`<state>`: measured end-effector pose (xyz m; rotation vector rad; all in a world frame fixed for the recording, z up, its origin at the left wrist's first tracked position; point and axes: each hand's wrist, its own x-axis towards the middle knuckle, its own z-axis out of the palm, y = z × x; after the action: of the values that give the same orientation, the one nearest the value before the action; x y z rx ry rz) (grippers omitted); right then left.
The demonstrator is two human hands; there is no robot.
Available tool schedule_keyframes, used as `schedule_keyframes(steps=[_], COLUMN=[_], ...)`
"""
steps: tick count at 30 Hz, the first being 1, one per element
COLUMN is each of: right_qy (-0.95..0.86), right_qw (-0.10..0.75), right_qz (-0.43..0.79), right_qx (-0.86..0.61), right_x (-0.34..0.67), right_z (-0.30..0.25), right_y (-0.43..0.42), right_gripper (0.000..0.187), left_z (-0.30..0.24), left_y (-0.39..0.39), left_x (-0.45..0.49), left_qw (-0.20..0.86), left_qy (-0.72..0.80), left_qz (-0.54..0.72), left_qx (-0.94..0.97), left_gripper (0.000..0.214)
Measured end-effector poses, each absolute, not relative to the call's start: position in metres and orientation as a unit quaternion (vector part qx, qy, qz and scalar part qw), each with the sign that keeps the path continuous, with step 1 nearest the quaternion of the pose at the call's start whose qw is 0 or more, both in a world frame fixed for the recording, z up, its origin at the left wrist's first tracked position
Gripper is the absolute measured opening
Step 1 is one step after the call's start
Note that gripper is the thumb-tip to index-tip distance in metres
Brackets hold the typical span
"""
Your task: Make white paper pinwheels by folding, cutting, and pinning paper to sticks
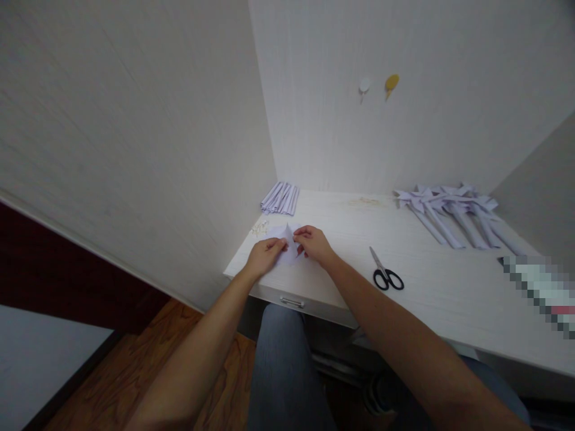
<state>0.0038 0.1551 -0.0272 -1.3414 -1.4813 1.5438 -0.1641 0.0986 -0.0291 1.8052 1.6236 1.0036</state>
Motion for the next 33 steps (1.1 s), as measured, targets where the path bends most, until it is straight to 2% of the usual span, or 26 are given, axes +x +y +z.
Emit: schedule_keyframes(steps=[2,8,23,30,33], right_qy=[-0.557,-0.552,-0.554,-0.567,-0.577], right_qw=[0.299,0.295,0.307,0.335,0.373], right_qz=[0.591,0.610,0.620,0.573,0.509], right_qx=[-0.500,-0.486,-0.463,-0.488,-0.520], right_x=[0.003,0.006,0.011,0.012,0.018], right_z=[-0.028,-0.034,-0.050,-0.053,-0.053], right_y=[0.152,0.152,0.161,0.157,0.153], right_gripper=[0.035,0.034,0.032,0.031,0.021], left_z=[-0.028,-0.034,-0.033,-0.038,-0.035], left_y=[0.105,0.112,0.112,0.113,0.112], left_x=[-0.162,-0.158,-0.157,-0.155,-0.157], left_qw=[0.275,0.314,0.340,0.349,0.345], left_qy=[0.595,0.584,0.597,0.593,0.594], left_qz=[0.369,0.374,0.397,0.427,0.439], left_qx=[0.659,0.649,0.609,0.587,0.579], left_gripper=[0.054,0.046,0.034,0.033,0.032])
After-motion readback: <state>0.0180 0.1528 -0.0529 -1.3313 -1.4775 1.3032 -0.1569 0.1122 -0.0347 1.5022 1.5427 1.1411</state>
